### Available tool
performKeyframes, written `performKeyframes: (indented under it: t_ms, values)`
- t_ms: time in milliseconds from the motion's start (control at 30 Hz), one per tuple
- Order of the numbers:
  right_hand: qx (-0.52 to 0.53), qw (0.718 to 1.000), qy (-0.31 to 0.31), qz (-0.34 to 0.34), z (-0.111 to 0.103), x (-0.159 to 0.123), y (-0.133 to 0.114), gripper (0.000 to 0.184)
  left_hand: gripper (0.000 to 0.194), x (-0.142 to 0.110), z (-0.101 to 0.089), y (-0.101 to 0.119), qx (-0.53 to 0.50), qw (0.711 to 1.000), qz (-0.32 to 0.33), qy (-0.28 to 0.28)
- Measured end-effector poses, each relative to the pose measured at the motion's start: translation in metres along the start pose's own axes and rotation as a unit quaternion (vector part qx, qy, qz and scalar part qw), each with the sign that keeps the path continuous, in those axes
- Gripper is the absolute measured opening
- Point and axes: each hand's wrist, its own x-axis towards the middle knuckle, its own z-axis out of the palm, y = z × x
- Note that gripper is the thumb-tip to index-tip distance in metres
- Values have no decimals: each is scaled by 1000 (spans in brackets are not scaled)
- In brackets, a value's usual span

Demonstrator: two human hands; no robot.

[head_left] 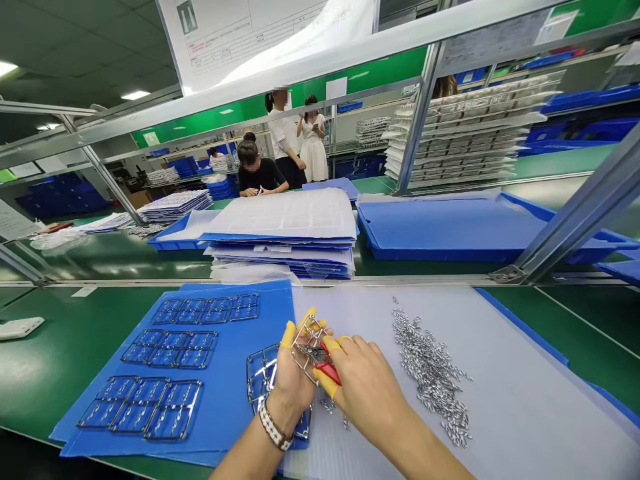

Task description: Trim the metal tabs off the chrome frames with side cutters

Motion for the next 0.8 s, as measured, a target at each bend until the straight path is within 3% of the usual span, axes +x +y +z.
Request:
performKeyframes:
  t_ms: [400,800]
  values:
    - [-39,998,-42,11,-9,5,-6,33,40,1,-7,-2,25,999,21,-1]
    - [-42,998,-56,9,-11,6,-7,26,37,1,-8,-3,37,999,21,6]
